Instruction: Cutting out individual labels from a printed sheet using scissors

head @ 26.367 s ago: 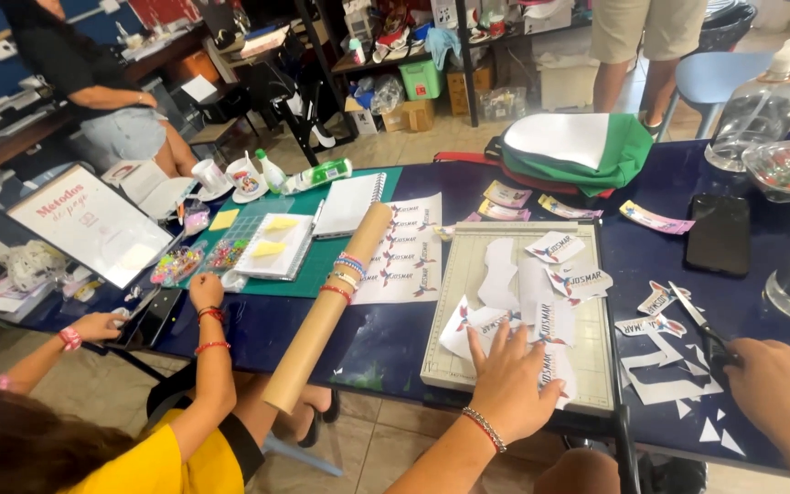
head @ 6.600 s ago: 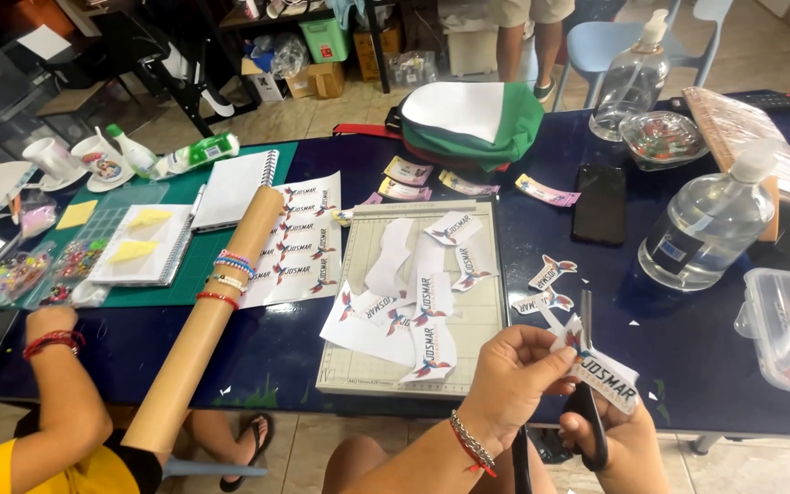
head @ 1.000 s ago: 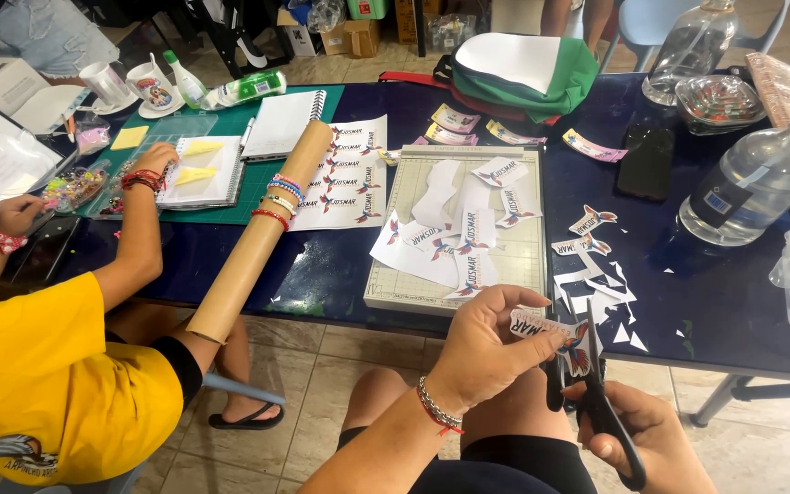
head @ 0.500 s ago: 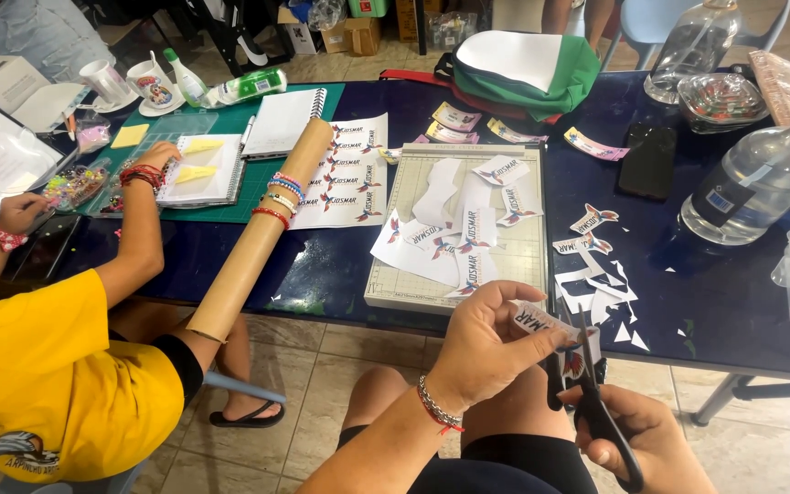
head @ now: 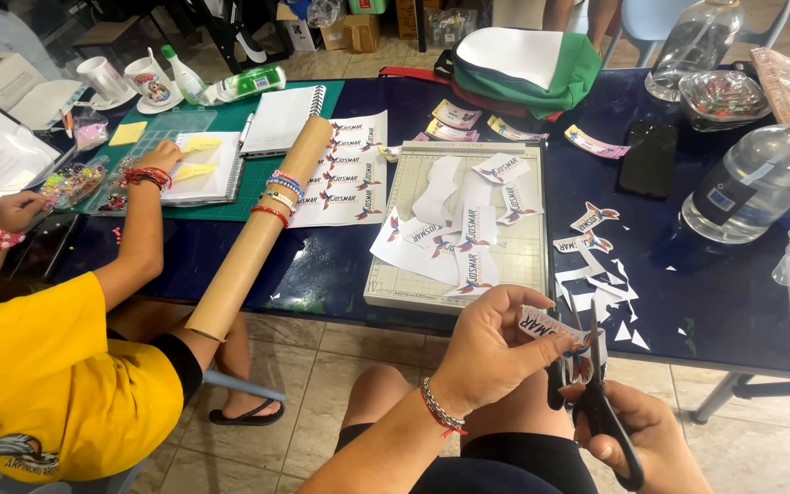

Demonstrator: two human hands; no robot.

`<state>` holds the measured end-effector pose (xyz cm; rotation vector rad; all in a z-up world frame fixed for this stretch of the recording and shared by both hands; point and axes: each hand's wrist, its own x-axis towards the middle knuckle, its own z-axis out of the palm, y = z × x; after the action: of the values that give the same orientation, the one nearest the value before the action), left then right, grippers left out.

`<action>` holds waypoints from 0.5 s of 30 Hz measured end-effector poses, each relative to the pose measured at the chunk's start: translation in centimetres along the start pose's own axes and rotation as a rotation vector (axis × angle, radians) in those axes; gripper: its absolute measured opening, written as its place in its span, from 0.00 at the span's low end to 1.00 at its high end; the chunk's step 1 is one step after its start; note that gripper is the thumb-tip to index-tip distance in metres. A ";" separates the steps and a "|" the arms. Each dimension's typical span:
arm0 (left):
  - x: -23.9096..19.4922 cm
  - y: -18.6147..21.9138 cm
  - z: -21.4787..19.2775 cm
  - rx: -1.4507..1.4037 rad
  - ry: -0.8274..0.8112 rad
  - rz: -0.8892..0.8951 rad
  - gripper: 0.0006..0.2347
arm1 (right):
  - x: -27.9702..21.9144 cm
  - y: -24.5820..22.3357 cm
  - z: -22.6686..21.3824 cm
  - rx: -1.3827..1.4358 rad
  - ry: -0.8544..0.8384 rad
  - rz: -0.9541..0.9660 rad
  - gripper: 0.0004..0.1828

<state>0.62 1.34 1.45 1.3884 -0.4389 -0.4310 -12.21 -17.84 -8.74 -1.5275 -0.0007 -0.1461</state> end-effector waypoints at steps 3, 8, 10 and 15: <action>0.2 -1.0 0.0 -0.047 -0.022 0.060 0.13 | -0.1 0.7 -0.2 -0.002 0.031 0.009 0.43; 0.1 -0.9 0.3 -0.088 -0.007 0.025 0.12 | -0.2 1.4 -0.3 0.006 0.071 0.038 0.44; 0.1 -1.0 0.3 -0.104 -0.011 0.040 0.11 | -0.2 1.6 -0.4 0.013 0.070 0.023 0.44; 0.1 -1.6 0.4 -0.265 -0.064 0.042 0.11 | -0.1 2.9 -1.5 0.065 0.001 -0.029 0.43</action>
<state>0.48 0.74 -0.05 1.1096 -0.4455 -0.4826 -12.20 -19.17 -11.68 -1.4627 -0.0271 -0.1687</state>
